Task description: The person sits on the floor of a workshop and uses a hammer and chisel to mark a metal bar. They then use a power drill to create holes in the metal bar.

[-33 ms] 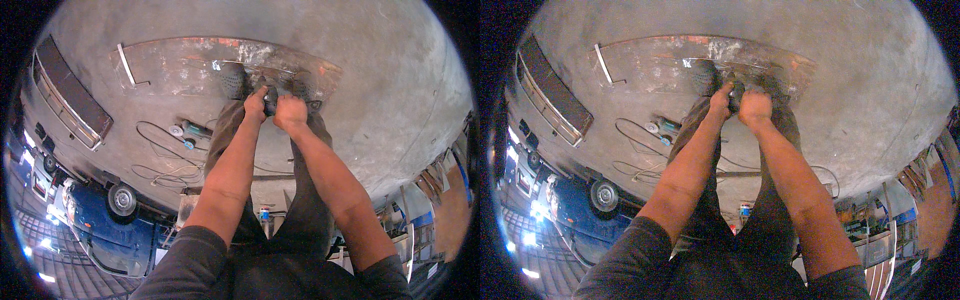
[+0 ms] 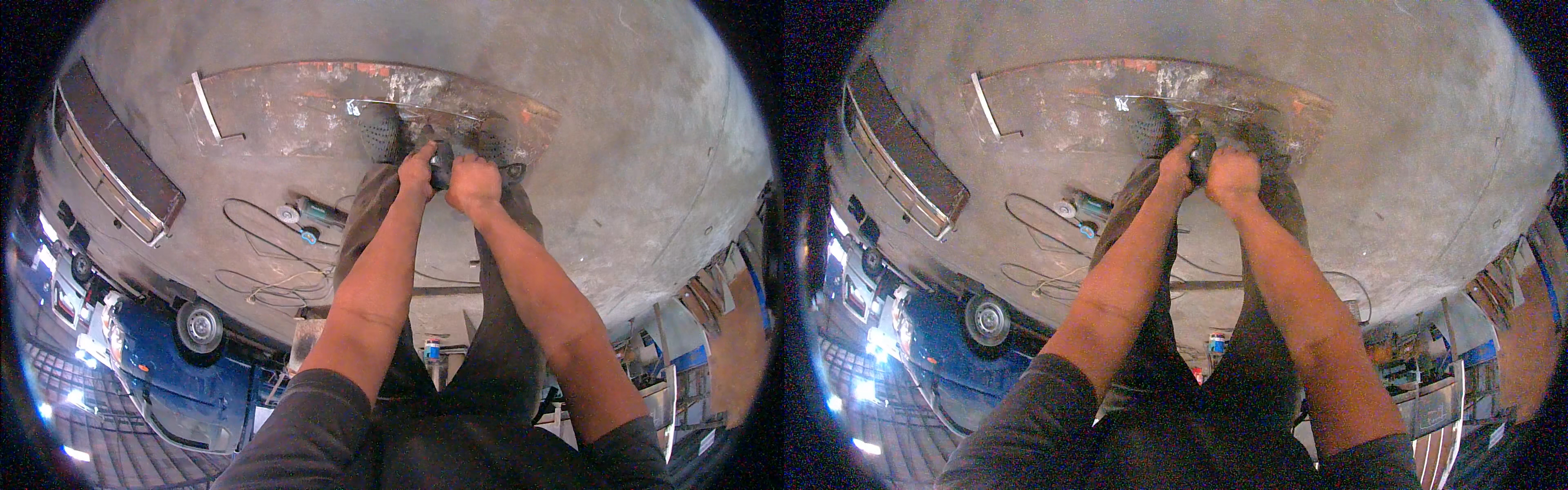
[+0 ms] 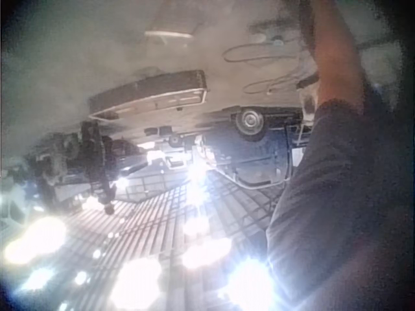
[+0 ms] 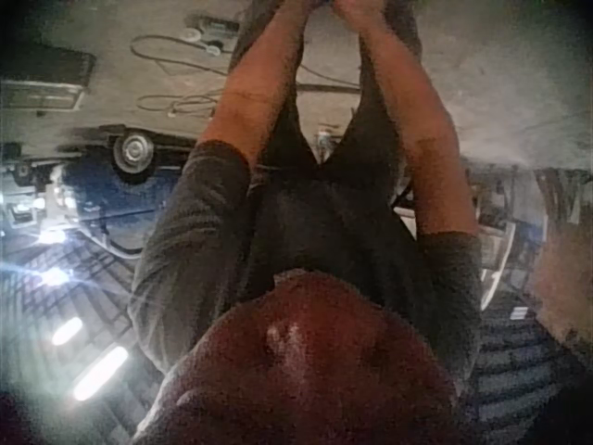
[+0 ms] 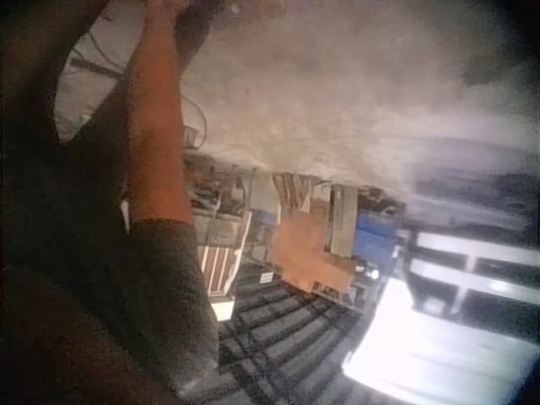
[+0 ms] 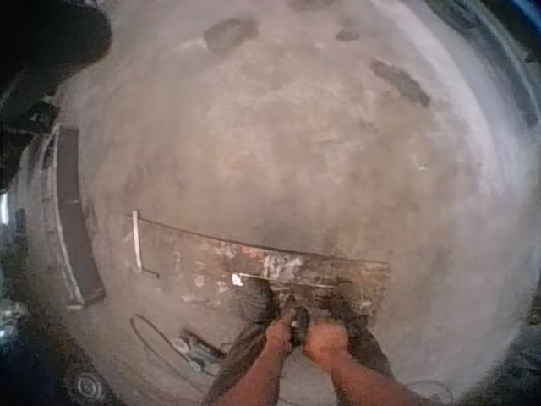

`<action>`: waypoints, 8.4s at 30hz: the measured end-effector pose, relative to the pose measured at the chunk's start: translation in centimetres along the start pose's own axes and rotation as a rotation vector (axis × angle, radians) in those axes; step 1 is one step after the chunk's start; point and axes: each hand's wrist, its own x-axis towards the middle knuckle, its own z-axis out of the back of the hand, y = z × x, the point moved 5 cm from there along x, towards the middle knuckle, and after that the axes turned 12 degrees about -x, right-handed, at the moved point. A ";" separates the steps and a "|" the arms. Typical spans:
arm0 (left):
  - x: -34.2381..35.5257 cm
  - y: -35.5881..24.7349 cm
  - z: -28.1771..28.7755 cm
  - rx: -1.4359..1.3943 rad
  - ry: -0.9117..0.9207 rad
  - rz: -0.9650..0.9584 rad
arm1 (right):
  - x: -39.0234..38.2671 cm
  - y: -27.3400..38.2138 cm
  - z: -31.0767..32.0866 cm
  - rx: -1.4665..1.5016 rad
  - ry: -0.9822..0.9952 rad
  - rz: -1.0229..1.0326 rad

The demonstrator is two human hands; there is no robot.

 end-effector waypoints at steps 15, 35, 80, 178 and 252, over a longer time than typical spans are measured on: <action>-1.4 -0.3 -1.0 -0.038 0.027 0.034 | 0.4 -0.2 0.2 -0.023 -0.043 0.026; -1.0 -0.6 -0.9 -0.024 0.020 0.003 | 0.4 -0.6 0.0 0.039 0.060 0.023; -1.1 -0.5 -1.5 0.056 -0.003 -0.025 | 0.1 -0.7 0.3 0.034 -0.017 0.007; -6.3 -11.9 0.0 1.070 -0.207 -0.505 | -0.1 7.8 -1.6 0.432 0.119 -0.096; -1.6 -9.2 2.5 0.078 0.014 -0.069 | 2.6 7.0 1.2 0.149 0.019 -0.006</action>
